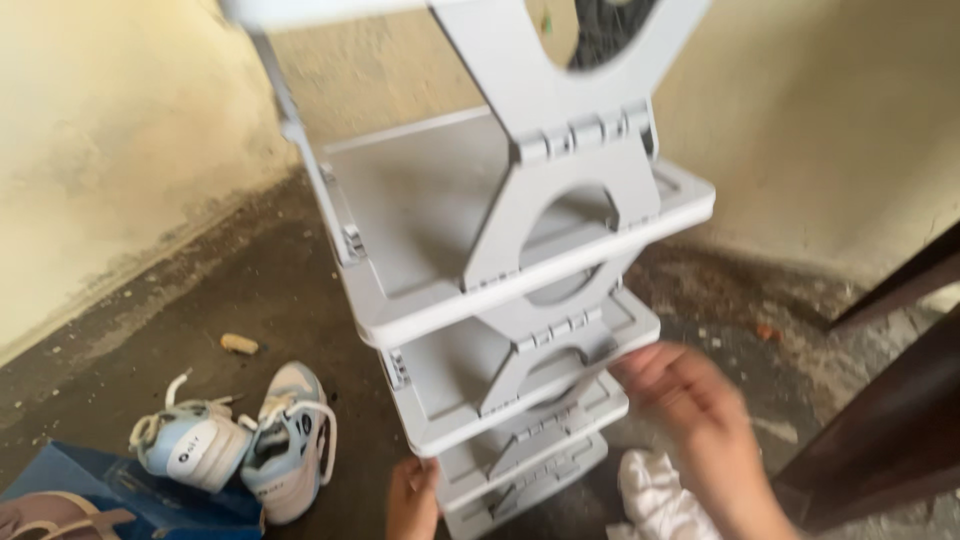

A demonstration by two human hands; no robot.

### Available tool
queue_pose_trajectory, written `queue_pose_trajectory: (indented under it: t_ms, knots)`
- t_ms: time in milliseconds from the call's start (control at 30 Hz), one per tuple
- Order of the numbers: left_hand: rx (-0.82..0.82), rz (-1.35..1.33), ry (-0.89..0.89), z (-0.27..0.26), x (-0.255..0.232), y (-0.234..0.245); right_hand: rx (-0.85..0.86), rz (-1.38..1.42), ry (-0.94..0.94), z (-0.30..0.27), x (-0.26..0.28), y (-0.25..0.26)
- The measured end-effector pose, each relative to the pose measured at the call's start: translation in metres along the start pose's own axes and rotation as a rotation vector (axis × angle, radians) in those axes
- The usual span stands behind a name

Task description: The person assembles a gray plastic shoe rack by unfolding and interlocking its layers. They repeatedly adjust the side supports and align the shelves to form a stable stack.

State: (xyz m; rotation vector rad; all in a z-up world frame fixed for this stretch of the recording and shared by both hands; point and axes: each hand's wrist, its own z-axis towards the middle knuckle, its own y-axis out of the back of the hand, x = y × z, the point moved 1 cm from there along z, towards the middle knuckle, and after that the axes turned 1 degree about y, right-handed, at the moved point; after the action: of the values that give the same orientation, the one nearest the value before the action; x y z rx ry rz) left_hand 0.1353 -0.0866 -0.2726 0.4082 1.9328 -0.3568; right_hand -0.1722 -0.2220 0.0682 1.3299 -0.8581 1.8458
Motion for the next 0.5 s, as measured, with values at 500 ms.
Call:
queue_pose_trajectory:
  t_ms: [500]
  knots:
    - [0.232,0.221,-0.296,0.041,-0.147,0.007,0.121,-1.282,0.687,0.052,0.028,-0.021]
